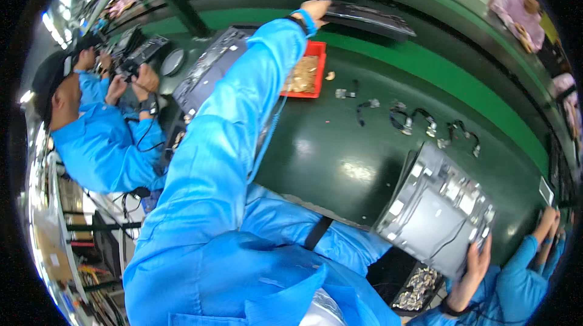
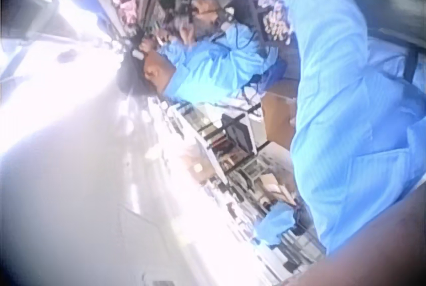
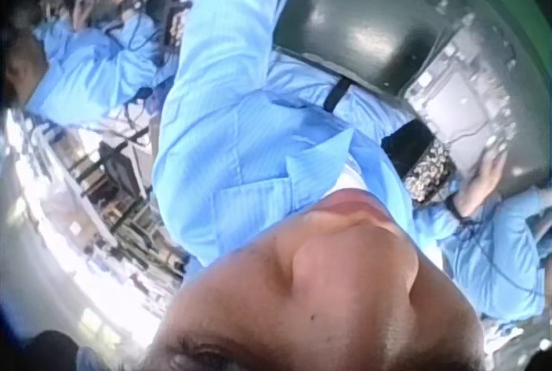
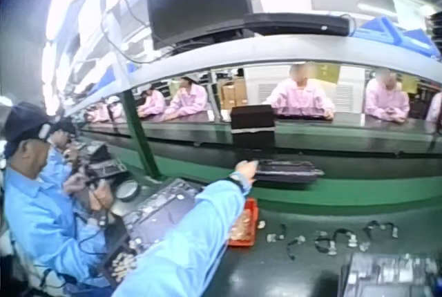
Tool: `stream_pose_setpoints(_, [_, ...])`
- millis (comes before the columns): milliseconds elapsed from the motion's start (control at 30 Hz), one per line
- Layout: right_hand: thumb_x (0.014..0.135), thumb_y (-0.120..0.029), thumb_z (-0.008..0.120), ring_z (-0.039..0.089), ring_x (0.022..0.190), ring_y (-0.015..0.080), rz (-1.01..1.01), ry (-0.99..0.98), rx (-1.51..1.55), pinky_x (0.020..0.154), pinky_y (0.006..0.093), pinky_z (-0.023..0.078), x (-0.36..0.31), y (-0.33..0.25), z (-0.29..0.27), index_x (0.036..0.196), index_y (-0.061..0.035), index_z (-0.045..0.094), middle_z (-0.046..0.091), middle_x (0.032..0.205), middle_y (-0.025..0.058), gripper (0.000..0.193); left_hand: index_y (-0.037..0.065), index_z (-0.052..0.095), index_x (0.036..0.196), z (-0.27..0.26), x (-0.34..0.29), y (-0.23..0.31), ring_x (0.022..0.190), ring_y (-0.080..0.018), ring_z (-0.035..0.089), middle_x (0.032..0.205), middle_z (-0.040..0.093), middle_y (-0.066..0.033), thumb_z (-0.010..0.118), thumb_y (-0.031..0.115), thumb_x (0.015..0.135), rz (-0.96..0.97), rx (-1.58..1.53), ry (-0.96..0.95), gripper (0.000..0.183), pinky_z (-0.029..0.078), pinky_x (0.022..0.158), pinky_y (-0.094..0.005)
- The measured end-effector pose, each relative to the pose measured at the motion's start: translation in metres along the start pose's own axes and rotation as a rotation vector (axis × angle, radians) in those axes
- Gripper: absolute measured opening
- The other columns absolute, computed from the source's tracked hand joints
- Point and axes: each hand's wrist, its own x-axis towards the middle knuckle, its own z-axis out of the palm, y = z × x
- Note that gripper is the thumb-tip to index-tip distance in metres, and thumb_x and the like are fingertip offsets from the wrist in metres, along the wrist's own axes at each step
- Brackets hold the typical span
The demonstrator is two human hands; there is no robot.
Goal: The person assembles electronic devices by taking cable components, peeling off their protective tape backings by hand, attaching the cables into the tablet chassis, pressing them down, and passing the chassis along the conveyor line.
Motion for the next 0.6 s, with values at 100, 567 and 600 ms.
stream_pose_setpoints(100, [0.100,-0.011,0.062,0.056,0.124,0.0181,0.123,-0.046,0.194,0.108,0.0311,0.041,-0.031,0.044,0.032,0.152,0.0046,0.039,0.057,0.140,0.0131,0.059,-0.015,0.057,0.127,-0.010,-0.032,0.091,0.108,-0.0334,0.063,0.121,0.065,-0.0267,0.073,0.038,0.088,-0.435,-0.706,0.233,0.068,0.051,0.091,-0.0441])
stream_pose_setpoints(567, [0.102,-0.011,0.062,0.050,0.129,0.0189,0.018,-0.085,-0.008,0.111,0.0311,0.037,-0.012,0.076,0.094,0.152,0.0059,0.037,0.051,0.146,0.0159,0.059,-0.003,0.066,0.125,-0.192,-0.332,0.023,0.089,-0.0109,0.067,0.102,0.074,-0.0083,0.070,0.021,0.096,-0.162,-0.139,0.113,0.038,0.055,0.081,-0.0288])
stream_pose_setpoints(600, [0.102,-0.011,0.062,0.050,0.130,0.0190,-0.044,-0.053,-0.038,0.111,0.0314,0.036,-0.009,0.078,0.097,0.151,0.0060,0.038,0.050,0.147,0.0158,0.057,-0.003,0.070,0.119,-0.189,-0.360,0.033,0.084,-0.0092,0.067,0.095,0.075,-0.0070,0.070,0.022,0.095,-0.195,-0.172,0.087,0.034,0.055,0.075,-0.0285])
